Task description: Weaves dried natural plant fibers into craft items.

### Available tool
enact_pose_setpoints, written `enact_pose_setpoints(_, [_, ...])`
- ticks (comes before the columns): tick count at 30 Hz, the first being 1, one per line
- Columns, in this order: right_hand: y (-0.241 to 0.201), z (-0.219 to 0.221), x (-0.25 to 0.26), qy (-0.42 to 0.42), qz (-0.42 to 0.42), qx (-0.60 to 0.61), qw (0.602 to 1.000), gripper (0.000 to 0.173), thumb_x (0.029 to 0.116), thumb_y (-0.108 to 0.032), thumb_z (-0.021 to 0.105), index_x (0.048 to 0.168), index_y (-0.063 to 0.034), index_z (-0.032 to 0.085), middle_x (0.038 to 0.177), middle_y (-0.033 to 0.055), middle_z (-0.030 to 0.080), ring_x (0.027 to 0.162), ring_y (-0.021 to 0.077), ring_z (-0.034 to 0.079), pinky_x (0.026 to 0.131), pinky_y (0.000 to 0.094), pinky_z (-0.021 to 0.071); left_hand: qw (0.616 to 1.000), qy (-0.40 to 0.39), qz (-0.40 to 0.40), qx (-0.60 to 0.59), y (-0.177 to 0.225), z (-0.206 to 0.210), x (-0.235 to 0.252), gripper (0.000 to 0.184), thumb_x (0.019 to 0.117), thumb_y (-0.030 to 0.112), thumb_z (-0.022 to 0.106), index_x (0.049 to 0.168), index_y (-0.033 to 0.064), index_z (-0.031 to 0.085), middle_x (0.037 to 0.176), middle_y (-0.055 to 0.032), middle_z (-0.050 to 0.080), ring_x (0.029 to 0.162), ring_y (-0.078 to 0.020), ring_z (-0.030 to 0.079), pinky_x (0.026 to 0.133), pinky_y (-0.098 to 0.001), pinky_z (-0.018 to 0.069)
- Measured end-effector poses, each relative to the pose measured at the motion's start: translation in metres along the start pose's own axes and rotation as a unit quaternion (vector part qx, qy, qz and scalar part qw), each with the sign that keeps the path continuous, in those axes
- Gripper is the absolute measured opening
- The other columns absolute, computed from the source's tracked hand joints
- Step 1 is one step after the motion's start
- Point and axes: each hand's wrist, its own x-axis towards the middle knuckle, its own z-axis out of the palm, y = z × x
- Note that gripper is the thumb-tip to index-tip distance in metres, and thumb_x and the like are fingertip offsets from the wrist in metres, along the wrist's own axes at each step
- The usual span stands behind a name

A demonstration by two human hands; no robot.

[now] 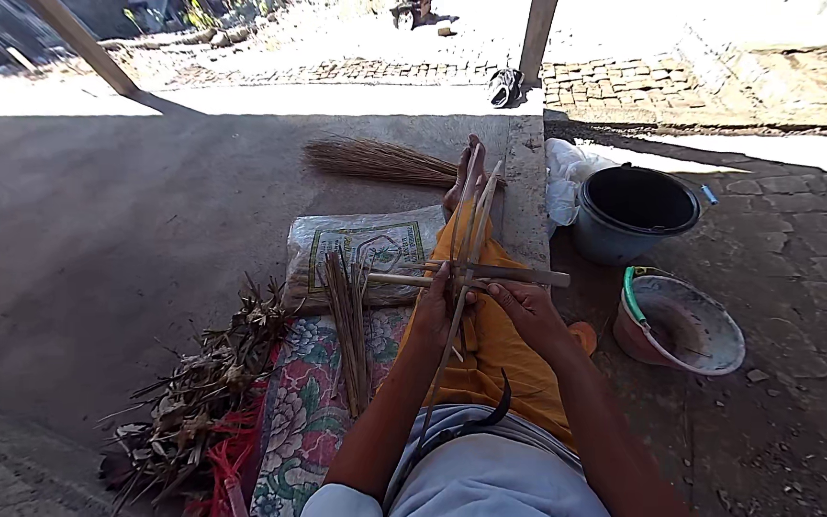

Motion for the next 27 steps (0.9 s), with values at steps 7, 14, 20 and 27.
enact_pose_setpoints(7, [-0.011, 0.011, -0.003, 0.067, 0.054, 0.135, 0.987, 0.04, 0.101, -0.023, 0.064, 0.137, -0.0047, 0.06, 0.102, -0.0017, 0.073, 0.088, -0.0001, 0.068, 0.083, 0.0196, 0.0564, 0.984, -0.051, 0.077, 0.15, 0.002, 0.003, 0.001, 0.028, 0.1104, 0.027, 0.043, 0.111, 0.0061, 0.062, 0.082, -0.0074, 0.069, 0.067, -0.0152, 0.069, 0.064, -0.0311, 0.0611])
enact_pose_setpoints(14, [-0.009, 0.004, -0.003, 0.094, 0.113, 0.207, 0.967, 0.009, 0.0985, -0.011, 0.066, 0.1, -0.0057, 0.074, 0.079, -0.003, 0.069, 0.072, 0.0034, 0.063, 0.073, 0.0198, 0.0531, 0.887, -0.206, 0.139, 0.389, 0.036, -0.011, 0.0, 0.016, 0.1052, 0.013, 0.054, 0.116, 0.0098, 0.065, 0.092, 0.0022, 0.07, 0.075, -0.004, 0.066, 0.067, -0.0215, 0.0574])
enact_pose_setpoints(20, [-0.004, 0.007, -0.001, 0.111, 0.1, 0.364, 0.919, 0.011, 0.0979, 0.0, 0.062, 0.1, -0.0007, 0.072, 0.08, 0.0035, 0.071, 0.071, 0.0084, 0.066, 0.075, 0.0223, 0.057, 0.889, -0.248, 0.109, 0.37, 0.033, -0.041, 0.013, 0.016, 0.1017, 0.007, 0.054, 0.115, 0.0048, 0.062, 0.095, 0.0009, 0.071, 0.084, -0.0075, 0.069, 0.078, -0.0266, 0.0595])
enact_pose_setpoints(27, [-0.003, 0.016, -0.001, 0.107, 0.093, 0.388, 0.91, 0.01, 0.0977, 0.0, 0.062, 0.098, 0.0011, 0.071, 0.08, 0.0018, 0.071, 0.072, 0.0073, 0.065, 0.076, 0.0227, 0.0568, 0.904, -0.308, 0.117, 0.272, 0.012, -0.042, 0.01, 0.016, 0.1005, 0.009, 0.059, 0.114, 0.0024, 0.062, 0.099, -0.0017, 0.074, 0.088, -0.0134, 0.073, 0.085, -0.0332, 0.0616])
